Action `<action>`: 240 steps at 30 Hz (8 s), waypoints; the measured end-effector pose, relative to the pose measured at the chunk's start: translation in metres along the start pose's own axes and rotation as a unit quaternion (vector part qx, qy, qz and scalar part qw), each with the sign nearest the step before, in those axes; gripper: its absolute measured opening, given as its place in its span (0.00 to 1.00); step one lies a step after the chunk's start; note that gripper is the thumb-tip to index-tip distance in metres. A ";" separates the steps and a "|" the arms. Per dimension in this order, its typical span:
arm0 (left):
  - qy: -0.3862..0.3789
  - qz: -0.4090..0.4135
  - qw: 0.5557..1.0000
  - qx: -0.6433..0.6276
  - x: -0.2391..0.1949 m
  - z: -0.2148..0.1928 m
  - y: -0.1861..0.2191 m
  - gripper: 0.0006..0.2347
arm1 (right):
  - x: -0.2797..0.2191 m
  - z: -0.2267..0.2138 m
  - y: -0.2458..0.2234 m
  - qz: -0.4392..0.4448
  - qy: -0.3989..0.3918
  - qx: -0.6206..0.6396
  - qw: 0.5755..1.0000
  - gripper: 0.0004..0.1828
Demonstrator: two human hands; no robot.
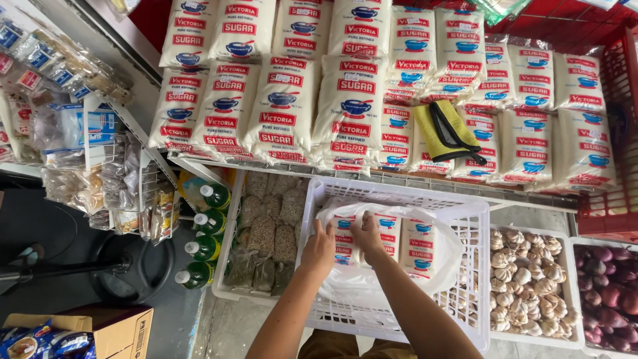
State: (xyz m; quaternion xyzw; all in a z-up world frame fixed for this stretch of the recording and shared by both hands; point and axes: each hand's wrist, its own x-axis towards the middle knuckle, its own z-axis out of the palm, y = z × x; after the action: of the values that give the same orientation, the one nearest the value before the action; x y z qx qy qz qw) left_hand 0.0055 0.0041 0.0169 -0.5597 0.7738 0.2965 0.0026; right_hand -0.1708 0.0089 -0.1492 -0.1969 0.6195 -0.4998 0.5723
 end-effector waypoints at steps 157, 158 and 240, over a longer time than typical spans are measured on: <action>0.182 0.406 0.881 -0.164 -0.111 -0.158 0.222 0.51 | -0.300 -0.010 -0.353 -0.105 -0.081 0.335 0.933 0.36; 0.178 0.410 0.880 -0.159 -0.113 -0.156 0.223 0.51 | -0.295 -0.016 -0.352 -0.094 -0.091 0.324 0.937 0.36; -0.268 -0.122 0.463 -0.836 -0.016 0.065 0.087 0.25 | -0.169 -0.087 -0.120 0.117 -0.028 0.242 0.963 0.14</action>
State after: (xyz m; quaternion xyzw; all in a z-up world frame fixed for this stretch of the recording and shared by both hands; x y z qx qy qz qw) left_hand -0.0856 0.0649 0.0079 -0.2759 0.0413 0.9340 -0.2231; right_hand -0.2437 0.1300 0.0254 0.0071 0.4825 -0.5588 0.6745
